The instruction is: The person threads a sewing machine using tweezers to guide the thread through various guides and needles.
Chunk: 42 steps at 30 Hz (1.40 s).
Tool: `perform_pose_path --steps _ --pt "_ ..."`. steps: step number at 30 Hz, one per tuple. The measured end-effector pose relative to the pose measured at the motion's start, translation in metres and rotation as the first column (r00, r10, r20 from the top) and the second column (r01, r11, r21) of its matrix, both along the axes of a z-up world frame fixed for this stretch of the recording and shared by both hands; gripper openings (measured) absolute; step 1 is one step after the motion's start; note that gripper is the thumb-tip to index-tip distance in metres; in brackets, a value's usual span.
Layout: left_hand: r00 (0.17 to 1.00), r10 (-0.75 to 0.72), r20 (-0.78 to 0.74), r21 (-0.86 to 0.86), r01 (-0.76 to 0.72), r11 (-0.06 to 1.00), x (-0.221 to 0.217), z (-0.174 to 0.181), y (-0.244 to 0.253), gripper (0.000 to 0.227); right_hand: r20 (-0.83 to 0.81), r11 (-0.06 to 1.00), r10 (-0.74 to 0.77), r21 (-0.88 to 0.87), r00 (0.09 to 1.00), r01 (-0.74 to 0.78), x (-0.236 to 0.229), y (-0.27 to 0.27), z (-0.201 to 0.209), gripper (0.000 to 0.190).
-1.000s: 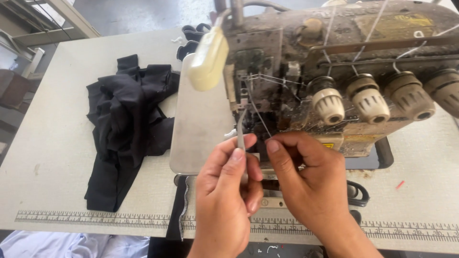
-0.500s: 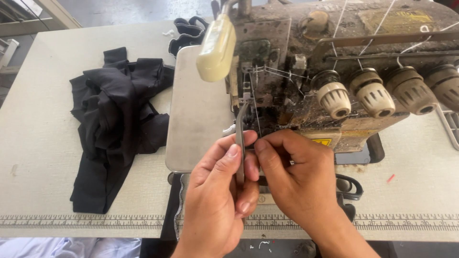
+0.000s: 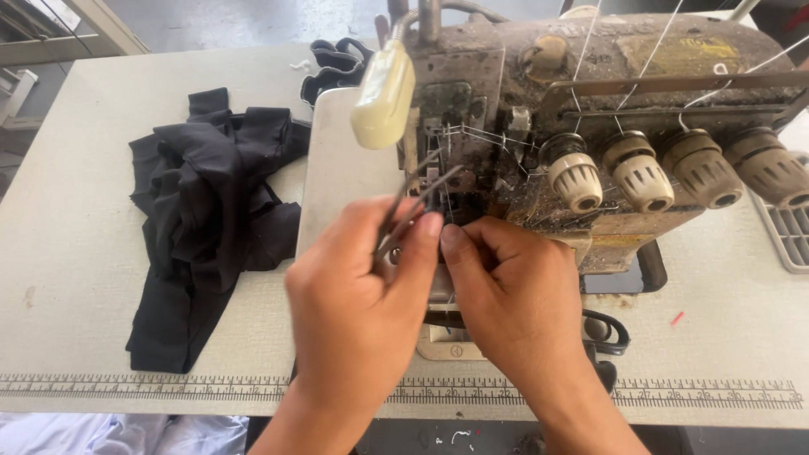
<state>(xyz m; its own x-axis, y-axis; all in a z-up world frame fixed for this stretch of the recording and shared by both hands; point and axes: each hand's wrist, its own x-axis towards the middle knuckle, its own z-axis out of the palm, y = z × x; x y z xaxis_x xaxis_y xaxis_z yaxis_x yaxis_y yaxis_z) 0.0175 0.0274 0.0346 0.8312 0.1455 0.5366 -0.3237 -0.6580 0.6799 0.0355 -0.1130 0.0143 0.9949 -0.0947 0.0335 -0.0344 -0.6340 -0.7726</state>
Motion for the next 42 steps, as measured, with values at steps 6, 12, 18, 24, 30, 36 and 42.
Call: perform_pose_path --steps 6,12,18,24,30,36,42 --pt "0.922 -0.279 0.269 0.311 0.191 0.931 0.020 -0.005 0.028 0.025 0.156 0.995 0.031 0.092 0.987 -0.046 -0.017 -0.002 -0.013 0.035" --pt "0.830 -0.554 -0.061 0.759 0.399 0.514 0.045 0.044 0.067 0.039 0.407 0.932 0.117 0.269 0.906 -0.241 -0.043 0.000 -0.017 0.026" --pt "0.866 -0.494 -0.078 0.811 0.343 0.474 0.058 0.067 0.073 0.022 0.402 0.982 -0.095 0.190 0.911 0.018 -0.021 0.003 -0.022 0.045" --pt "0.861 -0.452 0.231 0.897 -0.009 0.442 0.065 0.048 0.069 0.035 0.527 0.990 -0.144 0.069 0.837 0.126 -0.004 0.011 -0.031 0.044" --pt "0.854 -0.382 0.353 0.848 -0.120 0.516 0.062 0.032 0.061 0.033 0.524 0.980 -0.198 0.091 0.828 0.177 -0.001 0.023 -0.022 0.052" --pt "0.911 -0.248 0.329 0.857 -0.177 0.485 0.055 0.032 0.052 0.037 0.459 0.970 -0.245 0.122 0.854 0.212 -0.003 0.031 -0.009 0.054" --pt "0.928 -0.211 0.309 0.854 -0.173 0.490 0.054 0.037 0.048 0.041 0.412 0.959 -0.279 0.172 0.868 0.226 -0.005 0.038 -0.006 0.058"
